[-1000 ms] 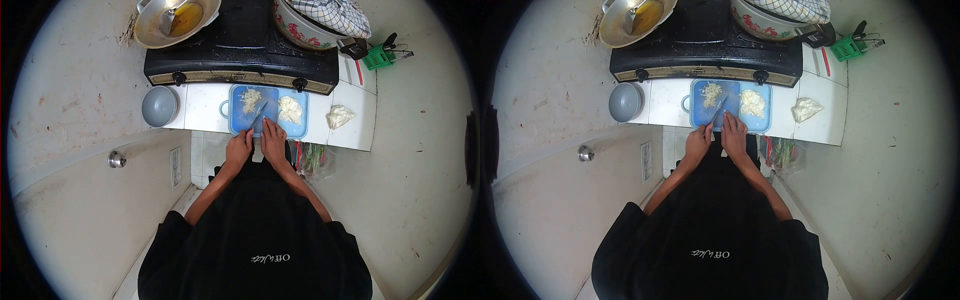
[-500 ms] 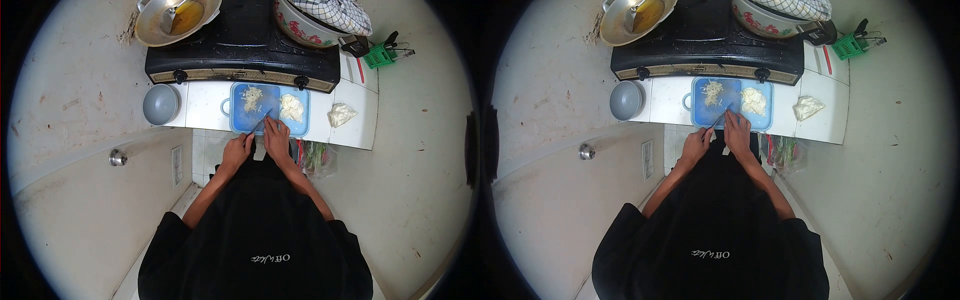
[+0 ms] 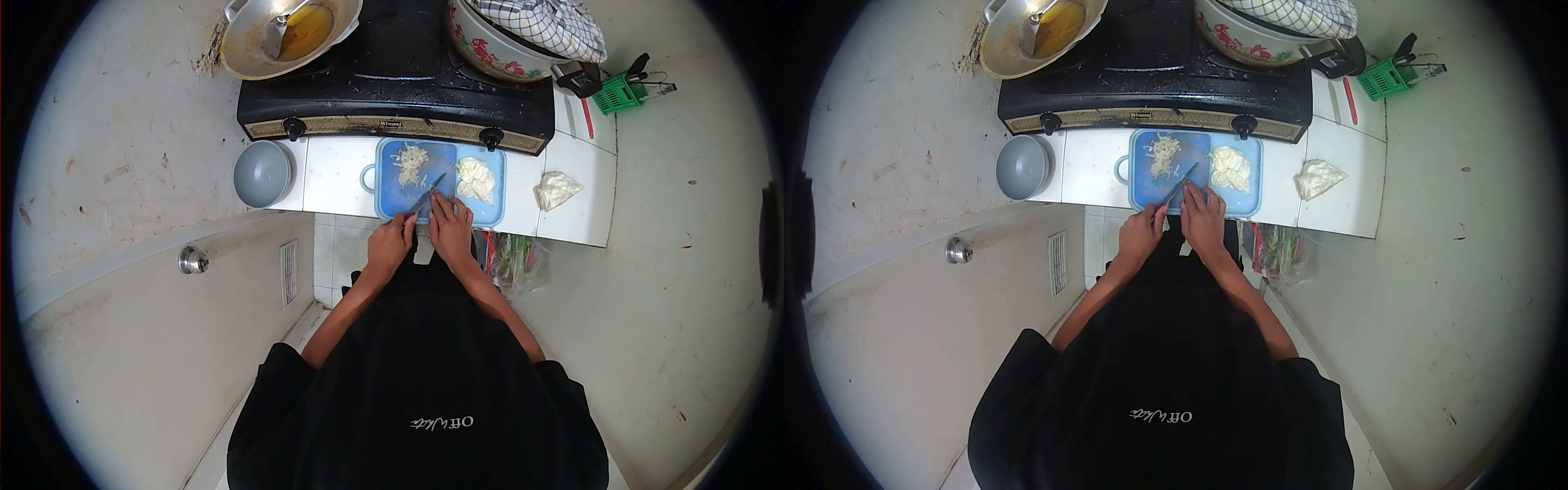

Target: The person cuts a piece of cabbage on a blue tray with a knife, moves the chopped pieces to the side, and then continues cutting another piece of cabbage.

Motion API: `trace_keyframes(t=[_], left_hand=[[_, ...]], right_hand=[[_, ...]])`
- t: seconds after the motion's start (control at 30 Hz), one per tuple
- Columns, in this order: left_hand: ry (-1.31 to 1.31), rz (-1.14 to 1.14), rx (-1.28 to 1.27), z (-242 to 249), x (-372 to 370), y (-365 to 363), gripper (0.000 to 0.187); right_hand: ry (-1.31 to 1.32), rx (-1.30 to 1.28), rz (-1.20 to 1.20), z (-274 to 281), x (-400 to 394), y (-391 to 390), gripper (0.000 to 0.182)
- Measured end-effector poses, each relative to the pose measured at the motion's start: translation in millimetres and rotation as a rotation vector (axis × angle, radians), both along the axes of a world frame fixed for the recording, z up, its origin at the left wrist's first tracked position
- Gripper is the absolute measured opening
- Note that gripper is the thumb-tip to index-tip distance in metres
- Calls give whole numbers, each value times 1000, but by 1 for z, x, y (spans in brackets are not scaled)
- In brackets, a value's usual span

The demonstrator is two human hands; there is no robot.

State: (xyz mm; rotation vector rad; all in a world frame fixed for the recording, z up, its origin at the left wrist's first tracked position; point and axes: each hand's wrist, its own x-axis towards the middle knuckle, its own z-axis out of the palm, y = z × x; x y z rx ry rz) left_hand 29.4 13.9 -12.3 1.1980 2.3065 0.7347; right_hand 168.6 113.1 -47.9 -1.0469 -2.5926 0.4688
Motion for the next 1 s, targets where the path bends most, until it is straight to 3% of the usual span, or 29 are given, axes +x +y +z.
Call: trace_keyframes(t=[0.3,0.73,0.8,1.0], left_hand=[[-230,-32,17,-5,-10,-13,43],[-229,-93,-73,-3,-25,-11,43],[-102,-84,-28,-7,-22,-4,43],[-158,-22,8,-6,-16,2,42]], right_hand=[[43,-26,-28,-5,2,-6,38],[71,-70,-18,-4,5,-1,36],[64,-68,-11,-4,5,1,36],[66,-45,-9,0,8,1,39]])
